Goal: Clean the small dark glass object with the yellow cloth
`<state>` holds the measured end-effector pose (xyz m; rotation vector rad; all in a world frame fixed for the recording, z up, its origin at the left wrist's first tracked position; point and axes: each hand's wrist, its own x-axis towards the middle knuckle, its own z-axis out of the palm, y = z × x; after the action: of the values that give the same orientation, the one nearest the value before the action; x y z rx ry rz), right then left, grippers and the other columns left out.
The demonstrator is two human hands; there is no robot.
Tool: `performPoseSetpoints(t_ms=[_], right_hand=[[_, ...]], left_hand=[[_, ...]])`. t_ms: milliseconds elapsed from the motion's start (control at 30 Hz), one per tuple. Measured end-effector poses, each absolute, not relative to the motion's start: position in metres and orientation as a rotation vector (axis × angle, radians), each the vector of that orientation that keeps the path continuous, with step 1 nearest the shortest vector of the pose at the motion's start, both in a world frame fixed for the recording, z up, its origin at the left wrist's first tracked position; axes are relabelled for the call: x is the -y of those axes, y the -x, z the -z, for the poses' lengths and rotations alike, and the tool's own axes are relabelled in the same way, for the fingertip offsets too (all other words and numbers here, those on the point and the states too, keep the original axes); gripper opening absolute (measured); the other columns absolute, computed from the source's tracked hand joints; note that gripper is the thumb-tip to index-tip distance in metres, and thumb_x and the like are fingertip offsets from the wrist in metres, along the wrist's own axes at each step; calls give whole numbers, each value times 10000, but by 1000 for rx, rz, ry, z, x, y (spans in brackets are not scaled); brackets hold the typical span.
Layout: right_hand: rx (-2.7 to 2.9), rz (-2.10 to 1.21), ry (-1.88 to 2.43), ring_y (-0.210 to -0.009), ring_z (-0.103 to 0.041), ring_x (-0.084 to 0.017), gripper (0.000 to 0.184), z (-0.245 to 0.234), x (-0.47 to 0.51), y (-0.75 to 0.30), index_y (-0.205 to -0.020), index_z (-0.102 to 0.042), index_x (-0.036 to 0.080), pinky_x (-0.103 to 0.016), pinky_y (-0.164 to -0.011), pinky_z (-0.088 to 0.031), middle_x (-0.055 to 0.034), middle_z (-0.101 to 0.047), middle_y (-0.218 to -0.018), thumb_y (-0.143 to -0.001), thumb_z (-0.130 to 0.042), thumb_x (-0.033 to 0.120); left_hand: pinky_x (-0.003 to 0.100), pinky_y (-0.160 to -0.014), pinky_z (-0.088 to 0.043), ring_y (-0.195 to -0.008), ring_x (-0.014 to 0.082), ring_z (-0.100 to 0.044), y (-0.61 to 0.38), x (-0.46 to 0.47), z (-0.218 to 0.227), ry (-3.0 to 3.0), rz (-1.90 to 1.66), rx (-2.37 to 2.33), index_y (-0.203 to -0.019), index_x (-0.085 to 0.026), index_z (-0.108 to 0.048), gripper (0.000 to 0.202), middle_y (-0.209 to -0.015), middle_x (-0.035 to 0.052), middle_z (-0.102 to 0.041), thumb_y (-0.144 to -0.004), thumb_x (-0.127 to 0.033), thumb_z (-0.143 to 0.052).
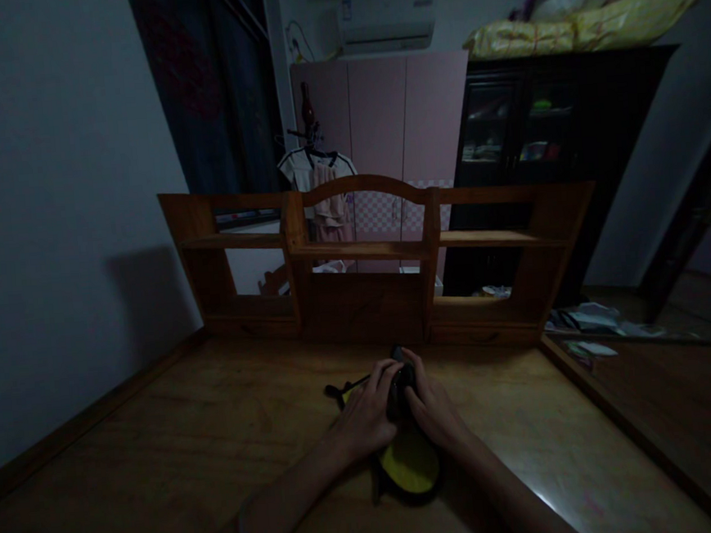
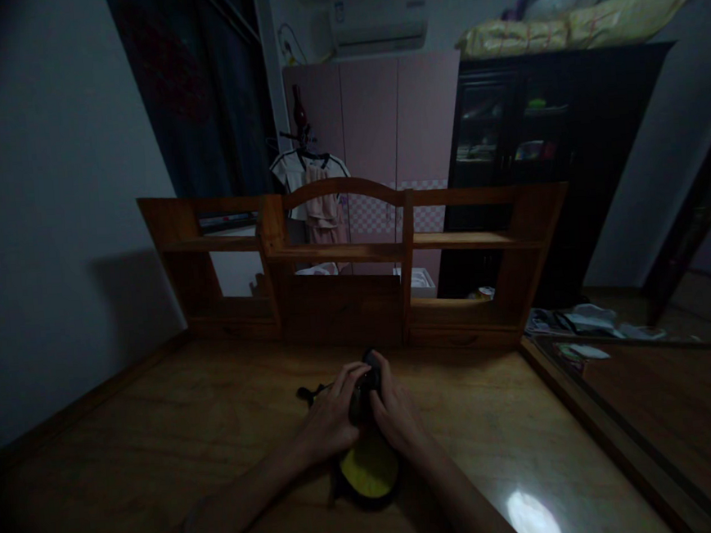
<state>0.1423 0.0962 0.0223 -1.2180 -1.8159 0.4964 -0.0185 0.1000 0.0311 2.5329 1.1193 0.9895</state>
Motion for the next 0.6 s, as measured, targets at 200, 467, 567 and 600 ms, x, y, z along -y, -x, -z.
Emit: performPoseSetpoints(t_ms=[200,467,567,600], right_hand=[[1818,-530,1157,-1156,-530,-198,654,-21,-97,-144,-1434,-195,233,-410,-1000,-403,-76,-514,-1311,-823,-361,72],[1824,-527,1137,-1142,-540,-196,619,-21,-97,-143,-1428,-209,219,-392,-984,-421,-88,-523,-1298,-843,-358,80],[1827,-508,1148,-1111,-559,-205,610,-20,-98,-143,-1427,-210,216,-394,-953,-441,-98,-539,-1277,-849,-356,82],[1830,-498,1154,-1098,-568,-210,611,-19,-99,-143,-1428,-207,214,-399,-941,-448,-102,-546,-1266,-850,-356,84]], left_hand=[[425,-901,-478,-1103,255,-522,18,-99,-32,-2527,-996,-1123,-1358,-310,-249,818,-1386,45,-348,-635,-85,-559],[417,-909,-473,-1123,252,-511,18,-98,-35,-2520,-1003,-1111,-1352,-302,-264,793,-1375,48,-362,-645,-81,-547],[414,-898,-478,-1112,256,-518,18,-99,-34,-2519,-997,-1116,-1356,-301,-258,812,-1380,51,-358,-633,-79,-552],[415,-896,-478,-1111,257,-519,18,-99,-33,-2521,-995,-1112,-1358,-300,-255,817,-1382,51,-356,-630,-79,-554]])
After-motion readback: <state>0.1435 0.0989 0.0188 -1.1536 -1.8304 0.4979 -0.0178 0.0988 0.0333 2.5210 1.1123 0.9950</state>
